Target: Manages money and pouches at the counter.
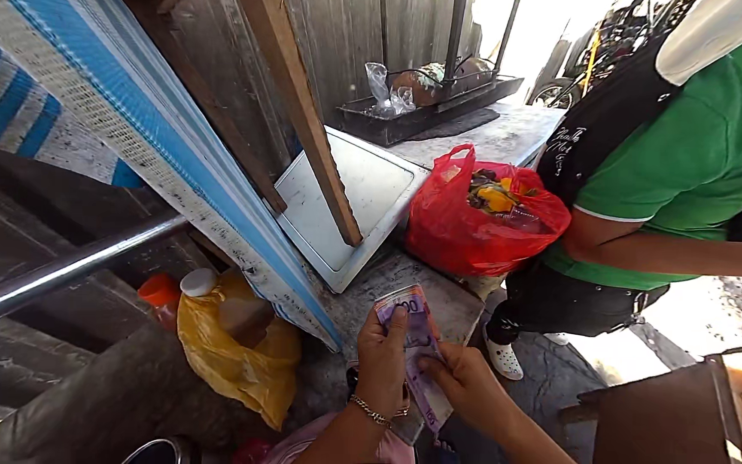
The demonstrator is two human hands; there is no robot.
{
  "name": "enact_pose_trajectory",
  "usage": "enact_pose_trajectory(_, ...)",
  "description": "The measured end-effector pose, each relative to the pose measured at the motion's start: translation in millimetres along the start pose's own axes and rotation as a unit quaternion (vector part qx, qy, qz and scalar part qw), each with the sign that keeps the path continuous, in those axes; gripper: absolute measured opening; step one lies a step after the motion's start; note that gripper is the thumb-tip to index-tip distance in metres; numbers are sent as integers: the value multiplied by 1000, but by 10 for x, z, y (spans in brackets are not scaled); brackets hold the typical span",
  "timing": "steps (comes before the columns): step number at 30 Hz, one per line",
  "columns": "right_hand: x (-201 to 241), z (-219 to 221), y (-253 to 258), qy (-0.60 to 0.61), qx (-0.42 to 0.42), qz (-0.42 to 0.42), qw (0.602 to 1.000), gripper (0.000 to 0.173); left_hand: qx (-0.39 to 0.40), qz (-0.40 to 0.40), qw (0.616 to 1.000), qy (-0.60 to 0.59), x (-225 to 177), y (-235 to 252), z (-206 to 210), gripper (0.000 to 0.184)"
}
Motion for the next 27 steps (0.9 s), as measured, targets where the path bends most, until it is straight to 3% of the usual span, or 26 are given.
enact_pose_trajectory(4,-5,26,-43,-47,-53,-56,996,20,-12,-31,999,-5,20,27,-39,18)
enact_pose_trajectory(8,-23,6,-74,-33,-94,-53,994,20,-21,-57,998,-34,61,25,-58,19)
enact_pose_trajectory(12,60,-52,-83,-95,-130,-157,974,59,-13,-119,992,-49,95,-2,-38,23)
enact_pose_trajectory(15,117,-93,9,-173,-98,-270,942,39,3,-161,986,-41,140,-37,-15,22)
enact_pose_trajectory(20,250,-189,157,-227,-55,-356,905,21,17,-248,968,-10,212,-73,-64,22)
enact_pose_trajectory(24,344,-324,221,-225,-55,-411,882,21,142,-349,924,60,305,-267,-176,52)
enact_pose_trajectory(26,374,-372,234,-221,-58,-431,873,21,236,-354,904,32,339,-365,-162,66)
enact_pose_trajectory(27,367,-359,218,-216,-59,-437,871,22,263,-340,903,-8,337,-385,-148,64)
Point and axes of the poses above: each hand's wrist, its own y-axis towards the middle knuckle, its own z-axis out of the palm, x = y × z, the point moved 7 cm from there along y, towards the middle knuckle, and after that the axes turned 13 degrees about -z, right-handed, at the moved point
